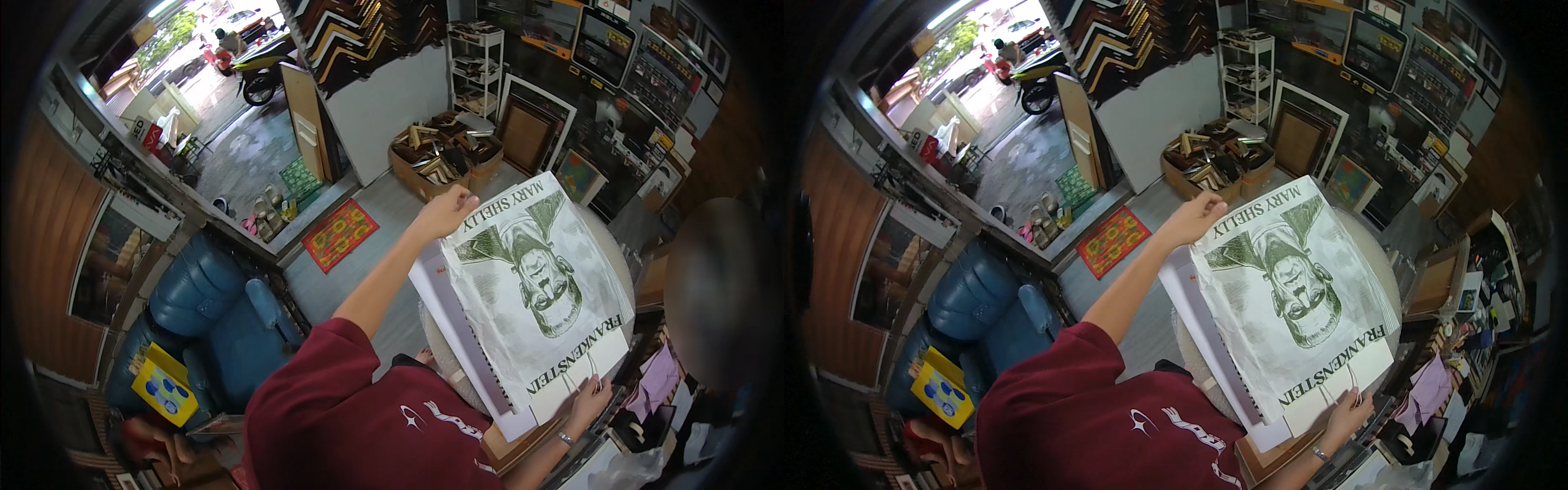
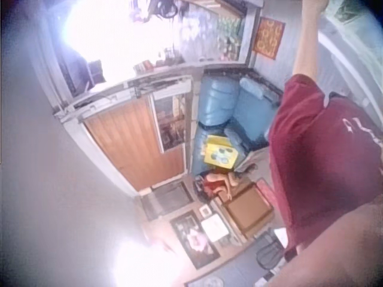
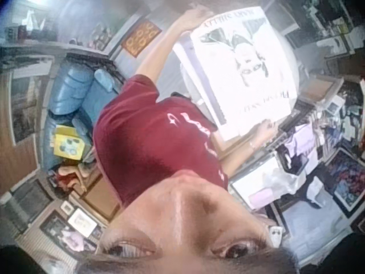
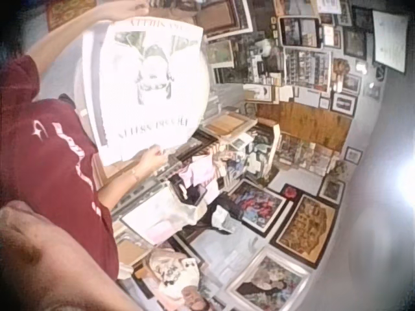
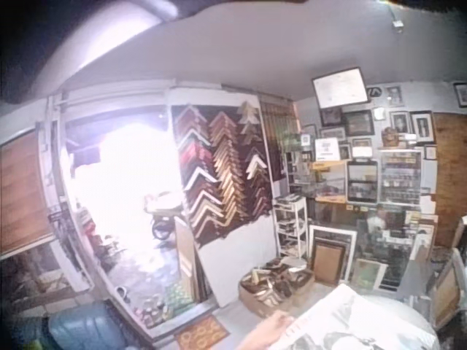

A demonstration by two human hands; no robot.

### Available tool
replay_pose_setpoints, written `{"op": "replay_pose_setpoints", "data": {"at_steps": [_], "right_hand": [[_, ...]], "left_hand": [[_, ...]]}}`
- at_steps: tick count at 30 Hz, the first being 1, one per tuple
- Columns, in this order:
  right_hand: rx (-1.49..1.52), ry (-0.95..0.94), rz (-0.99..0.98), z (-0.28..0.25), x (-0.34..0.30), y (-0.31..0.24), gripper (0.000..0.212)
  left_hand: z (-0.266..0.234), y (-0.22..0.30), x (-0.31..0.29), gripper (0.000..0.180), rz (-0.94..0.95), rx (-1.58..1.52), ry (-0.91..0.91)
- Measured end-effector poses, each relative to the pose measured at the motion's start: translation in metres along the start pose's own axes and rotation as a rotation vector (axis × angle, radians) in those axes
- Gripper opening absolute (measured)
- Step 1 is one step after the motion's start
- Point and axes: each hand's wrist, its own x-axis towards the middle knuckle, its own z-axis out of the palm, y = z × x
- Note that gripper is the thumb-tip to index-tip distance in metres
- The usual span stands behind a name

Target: The person measures a poster with a tape measure and writes down the dimensions on a notepad. They then handle several posters, place them into a paper bag, and pick up a roll of bubble wrap.

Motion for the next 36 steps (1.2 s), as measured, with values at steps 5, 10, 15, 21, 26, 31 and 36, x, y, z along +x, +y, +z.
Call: {"op": "replay_pose_setpoints", "data": {"at_steps": [5, 10, 15, 21, 26, 31, 36], "right_hand": [[0.12, 0.025, 0.045, -0.022, -0.003, 0.008, 0.045], [0.217, -0.016, -0.003, -0.027, -0.019, 0.019, 0.039], [0.369, 0.096, -0.016, -0.015, -0.035, 0.047, 0.035], [0.303, 0.048, 0.06, -0.049, -0.066, 0.017, 0.031], [0.267, 0.078, 0.177, -0.087, -0.117, 0.018, 0.03], [0.117, 0.188, 0.266, -0.092, -0.201, 0.043, 0.028], [0.051, 0.17, 0.743, -0.045, -0.352, 0.062, 0.032]], "left_hand": [[-0.035, 0.076, -0.073, 0.03, 0.261, -0.3, 0.395], [-0.043, 0.166, -0.162, 0.031, 0.815, -0.586, 0.329], [-0.019, 0.272, -0.226, 0.02, 1.007, -1.019, 0.092], [0.039, 0.329, -0.305, 0.041, 0.859, -1.501, -0.333], [0.064, 0.306, -0.303, 0.054, 1.096, -1.636, -0.9], [0.037, 0.298, -0.286, 0.051, 0.964, -1.65, -1.28], [0.053, 0.262, -0.251, 0.042, 0.671, -1.775, -1.761]]}}
